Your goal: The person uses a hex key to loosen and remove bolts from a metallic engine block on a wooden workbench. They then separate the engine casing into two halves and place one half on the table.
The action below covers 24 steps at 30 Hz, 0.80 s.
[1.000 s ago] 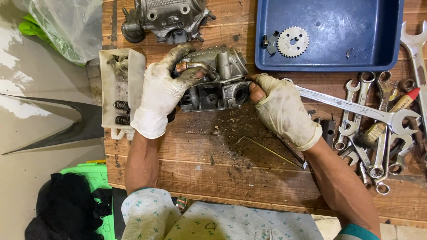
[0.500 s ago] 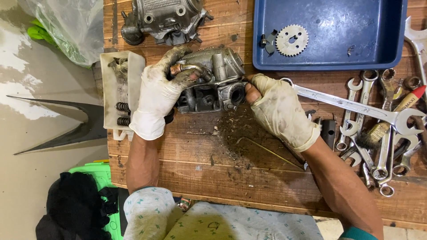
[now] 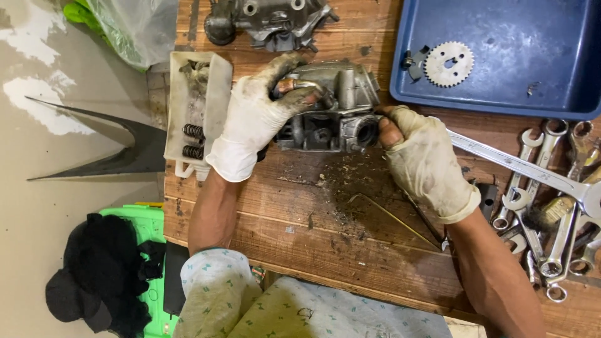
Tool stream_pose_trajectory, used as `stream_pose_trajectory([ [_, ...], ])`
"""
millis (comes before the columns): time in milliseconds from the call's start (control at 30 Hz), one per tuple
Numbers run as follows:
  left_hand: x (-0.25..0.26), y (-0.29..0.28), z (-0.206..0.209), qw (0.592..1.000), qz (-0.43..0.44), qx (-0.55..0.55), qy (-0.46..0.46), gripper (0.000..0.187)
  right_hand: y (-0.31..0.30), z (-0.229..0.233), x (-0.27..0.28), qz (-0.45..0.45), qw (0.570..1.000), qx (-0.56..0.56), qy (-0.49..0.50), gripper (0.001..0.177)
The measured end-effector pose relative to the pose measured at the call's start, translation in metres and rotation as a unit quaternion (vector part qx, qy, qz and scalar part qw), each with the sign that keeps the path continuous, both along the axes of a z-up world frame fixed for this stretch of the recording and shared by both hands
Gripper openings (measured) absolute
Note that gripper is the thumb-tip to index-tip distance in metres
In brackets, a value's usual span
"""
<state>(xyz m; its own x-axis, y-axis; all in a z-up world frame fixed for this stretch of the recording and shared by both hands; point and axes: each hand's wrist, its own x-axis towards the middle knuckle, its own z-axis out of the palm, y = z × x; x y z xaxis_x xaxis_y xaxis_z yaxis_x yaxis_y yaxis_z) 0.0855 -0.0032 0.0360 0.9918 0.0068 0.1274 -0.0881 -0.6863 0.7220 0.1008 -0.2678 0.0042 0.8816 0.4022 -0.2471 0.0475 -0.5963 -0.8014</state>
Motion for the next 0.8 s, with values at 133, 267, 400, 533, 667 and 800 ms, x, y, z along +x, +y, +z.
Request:
stream_pose_trajectory([
  [133,0.000,0.000,0.001,1.000,0.014,-0.008,0.019,0.044,-0.001,0.001,-0.002,-0.006,1.000,0.027,-0.012,0.035],
  [267,-0.001,0.000,0.001,0.999,0.022,-0.034,0.025,0.046,0.000,0.000,-0.004,-0.015,0.998,0.055,-0.012,0.036],
  [400,-0.001,0.003,-0.005,0.999,0.028,-0.020,0.010,0.051,-0.005,-0.022,-0.003,0.003,0.996,0.065,-0.058,0.033],
  [533,-0.002,0.004,-0.005,0.999,0.018,-0.031,0.013,0.056,-0.007,-0.029,-0.003,0.017,0.991,0.117,-0.065,0.031],
  [667,-0.001,0.007,-0.010,1.000,0.017,-0.003,-0.003,0.054,-0.004,-0.027,-0.005,-0.039,0.976,0.205,0.052,0.028],
  [800,0.001,0.012,-0.012,1.000,0.002,0.025,-0.019,0.057,-0.001,-0.020,-0.006,-0.110,0.933,0.295,0.172,0.027],
])
